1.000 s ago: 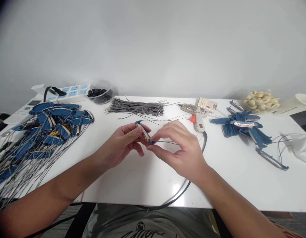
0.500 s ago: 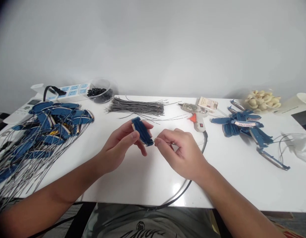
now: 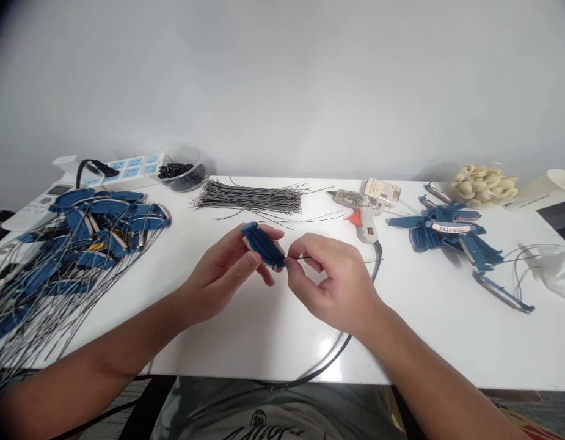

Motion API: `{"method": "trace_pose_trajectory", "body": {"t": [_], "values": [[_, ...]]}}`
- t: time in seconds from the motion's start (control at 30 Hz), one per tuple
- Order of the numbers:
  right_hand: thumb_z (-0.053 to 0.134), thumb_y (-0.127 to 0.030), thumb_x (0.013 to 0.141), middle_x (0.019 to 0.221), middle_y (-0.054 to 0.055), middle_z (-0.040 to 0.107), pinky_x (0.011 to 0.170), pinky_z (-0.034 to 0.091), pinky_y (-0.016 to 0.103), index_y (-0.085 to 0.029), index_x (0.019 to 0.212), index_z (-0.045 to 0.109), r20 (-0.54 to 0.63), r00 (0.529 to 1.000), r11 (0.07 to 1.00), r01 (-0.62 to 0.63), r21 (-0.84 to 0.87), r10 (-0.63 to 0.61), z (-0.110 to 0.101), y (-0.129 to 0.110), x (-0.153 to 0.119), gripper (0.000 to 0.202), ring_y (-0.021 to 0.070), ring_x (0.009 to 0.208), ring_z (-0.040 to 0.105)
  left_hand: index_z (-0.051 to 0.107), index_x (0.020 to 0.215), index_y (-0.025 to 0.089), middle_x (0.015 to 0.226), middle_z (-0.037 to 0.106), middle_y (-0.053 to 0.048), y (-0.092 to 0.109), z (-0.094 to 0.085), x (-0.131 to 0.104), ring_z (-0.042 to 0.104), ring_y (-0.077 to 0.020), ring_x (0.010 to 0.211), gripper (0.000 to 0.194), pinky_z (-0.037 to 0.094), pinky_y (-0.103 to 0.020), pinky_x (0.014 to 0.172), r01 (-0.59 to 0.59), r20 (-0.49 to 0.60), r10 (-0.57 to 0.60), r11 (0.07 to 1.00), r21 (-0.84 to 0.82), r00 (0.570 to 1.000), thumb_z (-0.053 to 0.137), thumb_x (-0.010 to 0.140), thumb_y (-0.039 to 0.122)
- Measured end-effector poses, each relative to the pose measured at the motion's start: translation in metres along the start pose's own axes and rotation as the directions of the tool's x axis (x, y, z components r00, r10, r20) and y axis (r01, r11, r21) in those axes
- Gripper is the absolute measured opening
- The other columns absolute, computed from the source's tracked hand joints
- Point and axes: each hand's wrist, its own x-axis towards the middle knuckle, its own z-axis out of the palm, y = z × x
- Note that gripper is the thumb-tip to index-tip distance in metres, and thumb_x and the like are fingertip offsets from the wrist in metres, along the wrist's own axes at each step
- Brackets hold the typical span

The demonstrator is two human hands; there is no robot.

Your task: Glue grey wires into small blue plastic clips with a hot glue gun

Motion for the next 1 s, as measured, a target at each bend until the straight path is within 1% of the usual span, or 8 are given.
{"method": "trace_pose_trajectory", "body": {"t": [0.1, 0.23, 0.3, 0.4, 0.53, 0.73, 0.9, 1.0], "values": [[0.063, -0.009, 0.09, 0.07, -0.004, 0.052, 0.057, 0.036, 0.026, -0.02, 0.09, 0.063, -0.031, 0.999, 0.999, 0.026, -0.025, -0.026, 0.0007, 0.0, 0.0002, 0.011, 0.0091, 0.061, 0.044, 0.061, 0.141, 0.025, 0.111, 0.069, -0.01, 0.0002, 0.0003, 0.0004, 0.07, -0.0221, 0.101, 0.037, 0.064, -0.031, 0.079, -0.004, -0.007, 0.004, 1.0, -0.003, 1.0, 0.059, 0.106, 0.039], [0.064, -0.008, 0.089, 0.066, -0.006, 0.045, 0.054, 0.035, 0.025, -0.021, 0.093, 0.064, -0.09, 0.995, 0.999, 0.027, -0.044, -0.03, 0.0014, -0.0002, 0.0004, 0.013, 0.0087, 0.057, 0.041, 0.062, 0.14, 0.025, 0.11, 0.069, -0.01, -0.0001, -0.0002, 0.0004, 0.07, -0.0218, 0.102, 0.036, 0.065, -0.031, 0.08, -0.019, -0.007, 0.019, 1.0, -0.008, 1.0, 0.06, 0.106, 0.035], [0.064, -0.008, 0.09, 0.066, -0.006, 0.045, 0.054, 0.035, 0.025, -0.021, 0.092, 0.064, -0.093, 0.995, 0.999, 0.032, -0.042, -0.036, 0.001, -0.0001, 0.0002, 0.013, 0.0084, 0.057, 0.042, 0.063, 0.14, 0.026, 0.111, 0.07, -0.009, 0.0001, -0.0006, 0.0005, 0.07, -0.0214, 0.102, 0.035, 0.065, -0.031, 0.081, -0.033, -0.003, 0.033, 0.999, 0.005, 0.999, 0.061, 0.106, 0.032], [0.064, -0.011, 0.094, 0.066, -0.007, 0.045, 0.054, 0.036, 0.024, -0.021, 0.097, 0.064, -0.053, 0.998, 0.999, 0.028, -0.024, -0.029, -0.0002, 0.001, -0.001, 0.011, 0.0081, 0.057, 0.042, 0.065, 0.138, 0.026, 0.112, 0.071, -0.008, 0.0011, -0.0007, 0.0008, 0.07, -0.0204, 0.101, 0.033, 0.066, -0.031, 0.083, -0.05, -0.017, 0.051, 0.998, 0.038, 0.999, 0.062, 0.105, 0.03], [0.063, -0.015, 0.098, 0.063, -0.008, 0.041, 0.053, 0.035, 0.024, -0.022, 0.102, 0.063, -0.013, 1.0, 1.0, -0.007, -0.008, 0.007, -0.0011, 0.0031, -0.0027, 0.008, 0.0083, 0.054, 0.04, 0.067, 0.135, 0.024, 0.112, 0.072, -0.009, 0.002, 0.0007, 0.0007, 0.071, -0.0201, 0.1, 0.033, 0.067, -0.031, 0.082, -0.069, -0.05, 0.073, 0.995, 0.074, 0.996, 0.066, 0.103, 0.03], [0.062, -0.011, 0.095, 0.066, -0.008, 0.042, 0.055, 0.037, 0.023, -0.021, 0.099, 0.062, 0.012, 1.0, 1.0, 0.004, 0.004, -0.005, -0.0007, 0.0023, -0.0012, 0.011, 0.0074, 0.056, 0.041, 0.069, 0.133, 0.023, 0.113, 0.072, -0.008, -0.0005, 0.0004, -0.0006, 0.071, -0.0183, 0.097, 0.032, 0.068, -0.029, 0.082, -0.066, -0.056, 0.072, 0.993, 0.097, 0.996, 0.068, 0.101, 0.028], [0.06, -0.01, 0.095, 0.064, -0.008, 0.039, 0.055, 0.035, 0.025, -0.021, 0.093, 0.06, 0.081, 0.995, 0.998, -0.053, 0.024, 0.051, -0.001, 0.0014, 0.001, 0.01, 0.0077, 0.055, 0.039, 0.07, 0.133, 0.026, 0.116, 0.071, -0.006, -0.0016, -0.0006, -0.0004, 0.071, -0.0143, 0.093, 0.031, 0.066, -0.025, 0.081, -0.067, -0.046, 0.073, 0.991, 0.117, 0.996, 0.068, 0.102, 0.025], [0.059, -0.011, 0.094, 0.063, -0.007, 0.041, 0.056, 0.035, 0.026, -0.021, 0.09, 0.059, 0.102, 0.992, 0.997, -0.074, 0.018, 0.071, -0.0008, 0.0009, 0.0015, 0.011, 0.0087, 0.056, 0.039, 0.07, 0.133, 0.025, 0.113, 0.072, -0.006, -0.0023, -0.0002, -0.0003, 0.072, -0.0148, 0.093, 0.031, 0.066, -0.025, 0.082, -0.047, -0.052, 0.052, 0.994, 0.103, 0.997, 0.069, 0.101, 0.026]]}}
